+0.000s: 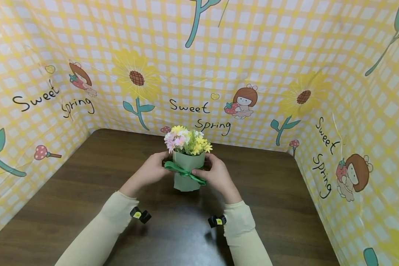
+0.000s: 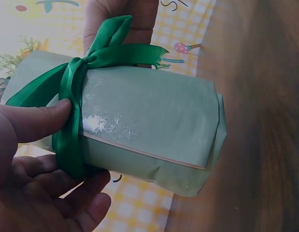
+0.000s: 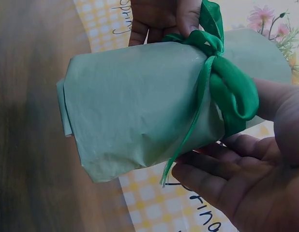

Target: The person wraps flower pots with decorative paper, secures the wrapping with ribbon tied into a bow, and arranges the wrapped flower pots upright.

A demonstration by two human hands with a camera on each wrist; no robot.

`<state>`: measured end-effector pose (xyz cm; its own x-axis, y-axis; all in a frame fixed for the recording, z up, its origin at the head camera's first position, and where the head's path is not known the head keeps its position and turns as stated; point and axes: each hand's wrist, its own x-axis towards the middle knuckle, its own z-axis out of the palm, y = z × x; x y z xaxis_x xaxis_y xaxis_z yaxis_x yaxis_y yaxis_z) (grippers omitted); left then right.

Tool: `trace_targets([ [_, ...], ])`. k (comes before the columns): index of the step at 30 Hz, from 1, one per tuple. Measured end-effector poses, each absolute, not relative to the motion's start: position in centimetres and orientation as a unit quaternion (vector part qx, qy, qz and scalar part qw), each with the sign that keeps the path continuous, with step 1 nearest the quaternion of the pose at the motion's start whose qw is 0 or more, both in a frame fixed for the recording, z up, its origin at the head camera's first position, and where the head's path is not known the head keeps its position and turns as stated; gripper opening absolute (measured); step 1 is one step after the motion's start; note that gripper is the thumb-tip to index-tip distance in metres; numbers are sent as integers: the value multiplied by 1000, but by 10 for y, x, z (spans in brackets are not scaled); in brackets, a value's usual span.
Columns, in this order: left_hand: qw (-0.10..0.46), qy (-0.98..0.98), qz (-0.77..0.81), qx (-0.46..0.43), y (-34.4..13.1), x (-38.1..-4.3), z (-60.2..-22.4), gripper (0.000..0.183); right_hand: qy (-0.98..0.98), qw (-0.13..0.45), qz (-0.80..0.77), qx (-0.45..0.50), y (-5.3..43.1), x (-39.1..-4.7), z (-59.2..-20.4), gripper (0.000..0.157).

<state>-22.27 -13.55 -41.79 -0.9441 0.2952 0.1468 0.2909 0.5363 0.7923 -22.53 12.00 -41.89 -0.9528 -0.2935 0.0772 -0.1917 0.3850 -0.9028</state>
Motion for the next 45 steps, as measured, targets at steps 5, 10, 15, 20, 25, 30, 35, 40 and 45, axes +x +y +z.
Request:
trace_targets([
  [5,3,879,448,166,-134,-224,-422,40,837,41,-525,-149,120,-227,-425,57],
  [10,6,882,443,161,-132,-225,-424,38,841,41,-521,-143,119,-226,-427,57],
  [15,8,883,442,155,-132,-226,-426,38,845,44,-517,-133,118,-227,-427,55],
  [20,9,887,436,152,-131,-228,-428,34,846,43,-515,-130,118,-228,-427,58],
  [25,7,887,438,146,-129,-229,-432,37,846,34,-515,-135,117,-229,-429,66],
  [30,3,885,443,142,-128,-231,-436,40,845,26,-517,-137,116,-231,-432,69],
  [35,1,882,449,143,-127,-231,-438,37,844,27,-518,-136,116,-233,-435,69],
  [40,8,880,450,150,-129,-232,-438,37,852,29,-506,-134,116,-233,-435,69],
  [45,14,888,434,152,-130,-232,-438,42,854,32,-499,-141,117,-232,-436,69],
])
